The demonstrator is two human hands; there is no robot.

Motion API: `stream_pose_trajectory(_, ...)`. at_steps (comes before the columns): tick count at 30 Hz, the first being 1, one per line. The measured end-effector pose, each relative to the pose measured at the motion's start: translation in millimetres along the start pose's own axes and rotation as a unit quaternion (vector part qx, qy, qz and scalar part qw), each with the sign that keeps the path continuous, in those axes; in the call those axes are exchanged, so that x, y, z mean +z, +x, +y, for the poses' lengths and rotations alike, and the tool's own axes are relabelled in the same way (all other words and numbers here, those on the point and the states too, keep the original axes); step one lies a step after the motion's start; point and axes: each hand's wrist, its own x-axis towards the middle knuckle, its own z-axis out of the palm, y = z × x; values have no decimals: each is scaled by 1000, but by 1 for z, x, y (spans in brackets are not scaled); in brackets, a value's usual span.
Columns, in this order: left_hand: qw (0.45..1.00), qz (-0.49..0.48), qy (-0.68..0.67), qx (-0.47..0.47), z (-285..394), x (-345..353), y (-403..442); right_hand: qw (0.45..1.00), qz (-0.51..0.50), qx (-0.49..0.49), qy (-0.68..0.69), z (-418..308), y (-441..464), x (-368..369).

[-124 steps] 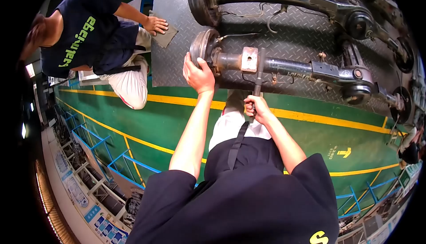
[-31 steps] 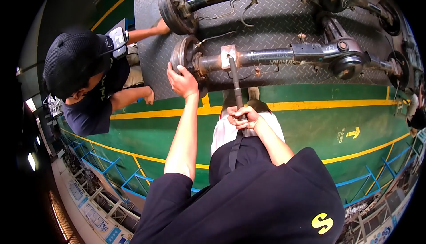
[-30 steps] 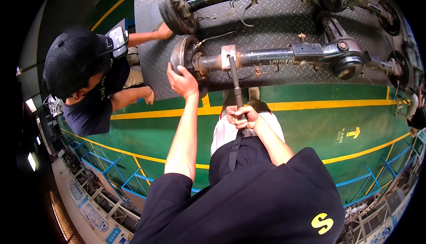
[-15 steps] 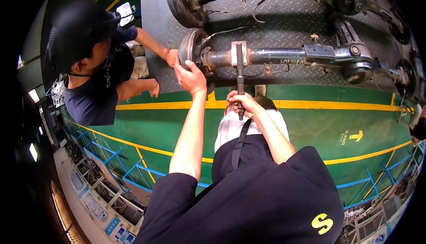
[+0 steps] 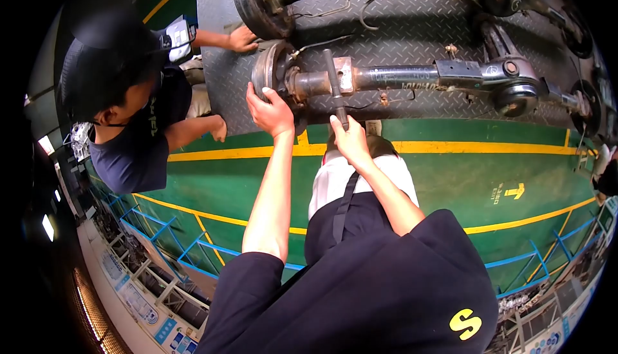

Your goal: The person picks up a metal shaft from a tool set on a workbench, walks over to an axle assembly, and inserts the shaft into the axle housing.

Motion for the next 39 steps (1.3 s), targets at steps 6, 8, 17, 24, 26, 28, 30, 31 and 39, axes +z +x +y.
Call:
stream_pose_trajectory(6,1000,-1,8,1,-3,2,-1,999,2,33,25,-12,-2,-2)
stream_pose_trajectory(8,1000,-3,4,1,-1,3,0,1000,3,-12,8,-14,-9,-4)
stream_pose_trajectory(17,1000,7,9,16,-2,6,0,993,-54,57,85,9,14,-19)
stream_pose_trajectory(24,1000,4,16,6,-1,4,0,815,-265,137,496,19,11,-34)
stream_pose_trajectory(26,1000,0,22,1,-3,3,-2,812,-253,116,512,24,16,-33)
stream_pose_trajectory(28,1000,4,1,8,-4,3,-1,804,-272,75,524,35,23,-35)
stream_pose_trajectory(30,1000,2,0,-1,0,2,1,833,-266,76,480,49,32,-44)
stream_pose_trajectory(31,1000,-7,0,-14,1,0,0,853,-267,63,443,42,31,-47)
stream_pose_trajectory(39,1000,2,11,-3,0,1,-1,893,-162,39,417,34,27,-52)
